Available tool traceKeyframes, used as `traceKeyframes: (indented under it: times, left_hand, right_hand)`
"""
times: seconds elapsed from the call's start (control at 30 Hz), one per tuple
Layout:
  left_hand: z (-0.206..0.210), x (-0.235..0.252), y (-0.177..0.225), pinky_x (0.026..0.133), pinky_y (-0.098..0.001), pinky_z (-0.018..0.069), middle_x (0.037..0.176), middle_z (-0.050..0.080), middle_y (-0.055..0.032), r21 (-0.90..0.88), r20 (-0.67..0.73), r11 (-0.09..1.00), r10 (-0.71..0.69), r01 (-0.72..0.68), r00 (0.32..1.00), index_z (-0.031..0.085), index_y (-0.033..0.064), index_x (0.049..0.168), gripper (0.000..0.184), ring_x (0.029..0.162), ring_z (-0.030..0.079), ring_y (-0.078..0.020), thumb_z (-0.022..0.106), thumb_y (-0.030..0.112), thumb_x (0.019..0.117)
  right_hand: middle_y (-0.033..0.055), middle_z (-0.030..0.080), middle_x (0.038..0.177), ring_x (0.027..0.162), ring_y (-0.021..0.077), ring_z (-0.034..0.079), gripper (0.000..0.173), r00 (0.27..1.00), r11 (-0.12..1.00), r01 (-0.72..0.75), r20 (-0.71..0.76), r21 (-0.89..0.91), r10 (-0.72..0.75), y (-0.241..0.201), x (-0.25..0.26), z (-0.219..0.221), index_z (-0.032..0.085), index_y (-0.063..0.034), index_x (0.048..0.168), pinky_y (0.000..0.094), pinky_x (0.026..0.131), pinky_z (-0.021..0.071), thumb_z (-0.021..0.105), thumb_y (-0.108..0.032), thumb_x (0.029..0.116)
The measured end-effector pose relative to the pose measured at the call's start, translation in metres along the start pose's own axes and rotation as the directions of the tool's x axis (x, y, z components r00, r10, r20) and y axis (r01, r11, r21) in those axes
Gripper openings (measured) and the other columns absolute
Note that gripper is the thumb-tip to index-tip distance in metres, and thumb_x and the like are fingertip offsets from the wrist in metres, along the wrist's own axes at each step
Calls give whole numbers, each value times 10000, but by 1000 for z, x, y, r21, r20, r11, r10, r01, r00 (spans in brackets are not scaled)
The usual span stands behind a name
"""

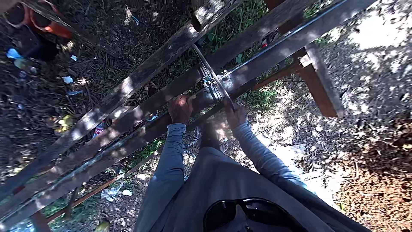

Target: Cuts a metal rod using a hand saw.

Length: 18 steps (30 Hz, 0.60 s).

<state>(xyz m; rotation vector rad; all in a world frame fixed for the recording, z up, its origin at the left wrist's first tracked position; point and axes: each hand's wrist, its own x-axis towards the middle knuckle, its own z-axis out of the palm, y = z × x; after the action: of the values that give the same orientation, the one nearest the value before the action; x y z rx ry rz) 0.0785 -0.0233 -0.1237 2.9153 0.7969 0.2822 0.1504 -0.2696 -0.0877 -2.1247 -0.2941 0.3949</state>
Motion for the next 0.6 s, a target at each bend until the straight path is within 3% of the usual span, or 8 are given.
traceKeyframes:
  times: [0.07,0.17,0.23,0.33,0.43,0.53,0.6]
  left_hand:
    - [0,-2,0,855,-481,548,942,733,-40,-10,9,1000,-1,1,1000,739,199,999,615,930,702,-236,364,687,1019]
    - [-2,-4,2,812,-490,548,947,735,-35,-25,24,1000,-15,15,1000,740,204,994,596,920,703,-242,385,682,1016]
    - [-2,-3,2,779,-492,545,941,738,-37,-22,11,1000,-20,21,1000,743,208,982,596,914,705,-248,386,684,1011]
    - [0,-2,0,785,-478,555,924,737,-26,-31,-16,999,-8,8,1000,749,211,978,578,906,707,-236,408,677,1012]
    - [1,-5,-3,845,-466,554,934,738,-23,-37,-15,999,12,-13,1000,744,204,993,561,920,706,-222,406,651,1027]
    - [2,-5,0,837,-479,556,942,737,-39,-23,-22,1000,12,-12,1000,740,194,974,588,929,707,-240,389,663,1025]
    - [1,-2,-2,821,-489,561,939,738,-45,-18,-22,1000,8,-8,1000,741,188,974,612,928,709,-251,380,679,1020]
  right_hand:
    - [18,529,594,521,150,534,526,1000,999,-16,-11,29,17,34,-49,-16,668,-67,856,416,521,487,426,-489,1057]
    - [-23,548,613,526,70,522,491,999,997,30,-22,77,-28,57,-99,-41,722,-27,989,322,520,488,423,-407,1074]
    - [-14,530,589,514,85,519,492,999,1000,18,-29,2,-18,36,-87,-40,695,-35,898,336,509,472,422,-409,1062]
    - [127,610,662,618,260,619,507,998,995,-56,16,-87,57,-5,-13,-6,686,12,877,513,619,521,447,-394,1064]
    - [80,583,656,614,212,590,471,999,1000,-18,-31,17,18,-20,44,27,655,-46,832,481,614,495,495,-430,1051]
    - [89,598,669,603,230,597,516,1000,1000,-1,1,5,1,-11,22,10,683,-54,900,495,604,511,466,-493,1063]
    - [54,531,612,536,199,538,548,1000,1000,-8,9,14,8,15,-21,-5,657,-64,879,461,540,485,429,-528,1061]
